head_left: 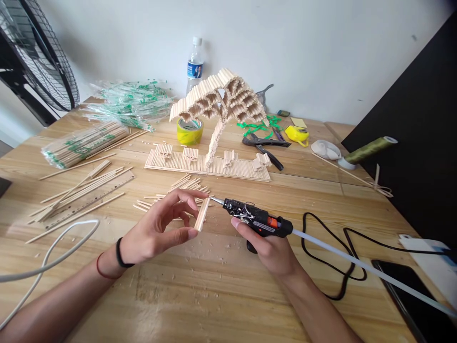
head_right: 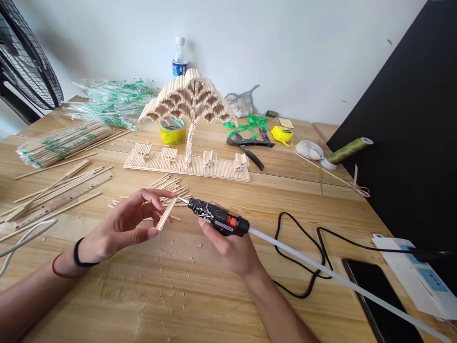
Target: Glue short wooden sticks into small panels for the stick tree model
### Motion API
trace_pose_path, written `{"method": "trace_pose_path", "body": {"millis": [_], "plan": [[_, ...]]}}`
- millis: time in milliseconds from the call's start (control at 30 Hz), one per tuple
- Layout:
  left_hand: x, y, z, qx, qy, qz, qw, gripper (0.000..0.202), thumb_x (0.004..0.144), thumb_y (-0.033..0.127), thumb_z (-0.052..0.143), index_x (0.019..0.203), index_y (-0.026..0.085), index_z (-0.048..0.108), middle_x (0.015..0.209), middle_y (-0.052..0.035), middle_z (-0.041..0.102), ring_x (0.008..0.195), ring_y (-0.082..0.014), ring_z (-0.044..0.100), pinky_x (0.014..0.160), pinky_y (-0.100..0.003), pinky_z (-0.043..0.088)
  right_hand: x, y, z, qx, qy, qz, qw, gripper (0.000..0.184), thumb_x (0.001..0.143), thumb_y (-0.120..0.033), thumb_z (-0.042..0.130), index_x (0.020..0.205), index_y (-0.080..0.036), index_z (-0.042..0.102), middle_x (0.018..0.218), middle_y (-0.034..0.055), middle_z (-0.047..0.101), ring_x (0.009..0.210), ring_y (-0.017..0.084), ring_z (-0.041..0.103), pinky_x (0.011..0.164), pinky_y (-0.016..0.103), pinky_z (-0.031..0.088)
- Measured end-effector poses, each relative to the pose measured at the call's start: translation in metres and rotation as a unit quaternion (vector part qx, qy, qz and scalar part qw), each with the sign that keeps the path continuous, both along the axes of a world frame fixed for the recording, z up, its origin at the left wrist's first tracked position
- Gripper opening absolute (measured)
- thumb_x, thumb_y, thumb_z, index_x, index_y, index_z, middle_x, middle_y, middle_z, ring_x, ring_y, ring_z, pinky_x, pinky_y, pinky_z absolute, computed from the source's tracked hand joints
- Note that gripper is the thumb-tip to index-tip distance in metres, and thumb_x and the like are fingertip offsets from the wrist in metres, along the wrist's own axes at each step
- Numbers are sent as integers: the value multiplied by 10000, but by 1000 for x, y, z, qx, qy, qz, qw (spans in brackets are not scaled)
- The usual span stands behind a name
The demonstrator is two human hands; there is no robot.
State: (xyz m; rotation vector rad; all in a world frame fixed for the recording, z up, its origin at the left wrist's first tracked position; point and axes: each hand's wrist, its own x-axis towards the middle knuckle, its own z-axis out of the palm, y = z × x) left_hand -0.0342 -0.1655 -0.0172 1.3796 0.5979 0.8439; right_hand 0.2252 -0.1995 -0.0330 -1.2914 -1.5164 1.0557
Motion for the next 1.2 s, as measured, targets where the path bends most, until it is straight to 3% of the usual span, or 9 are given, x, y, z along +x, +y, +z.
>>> {"method": "trace_pose_path", "body": {"millis": [267,467,700,833,933,1033,1133,1200], "plan": [[-2,0,-2,7,11,8,1000,216,960,218,754,1126,236,618,1510,-88,555,964,-157,612,830,-316,497,-1,0,2,-1,2,-5,1000,287,958,-340,665,705,-224,598,713,-14,545,679,176,518,676,309,438],[0,2,0,12,36,31,999,188,958,223,746,1088,228,612,1484,-96,571,961,-160,628,827,-320,513,5,0,3,-20,-3,11,1000,406,968,-427,672,645,-235,518,644,-23,512,623,173,504,643,317,444],[0,8,-6,14,59,109,992,208,927,215,751,1070,212,600,1440,-102,584,912,-142,652,839,-325,546,20,11,-2,9,-143,-107,984,361,937,-559,714,808,-238,613,665,-19,605,612,185,569,615,310,470],[0,10,-9,20,76,148,986,244,905,222,760,1087,209,598,1423,-112,587,914,-147,666,817,-317,555,37,23,-12,76,-238,-129,960,279,858,-472,784,917,-230,659,877,52,714,784,247,665,761,371,539],[1,10,-8,34,82,163,983,267,900,223,755,1111,212,590,1390,-109,589,908,-146,673,810,-316,563,51,30,-22,101,-282,-122,946,222,865,-377,710,1022,-220,701,1030,102,729,912,291,702,845,430,572],[1,8,-7,50,86,170,980,264,901,221,743,1111,213,584,1375,-106,587,882,-140,672,798,-316,568,57,31,-28,113,-312,-95,938,327,876,-297,639,1186,-224,710,1188,129,707,1081,324,698,952,487,570],[1,8,-4,62,88,172,979,248,908,216,728,1101,213,574,1393,-109,576,852,-129,669,787,-316,570,46,25,-27,161,-347,-98,918,398,897,-214,563,1270,-214,700,1326,161,627,1240,352,617,1044,544,521],[1,8,-2,63,86,173,979,247,909,218,723,1101,214,568,1392,-107,572,848,-127,671,784,-315,570,29,17,-23,205,-349,-120,907,332,955,-202,537,1233,-205,718,1269,159,630,1207,345,603,1026,542,517]]}}
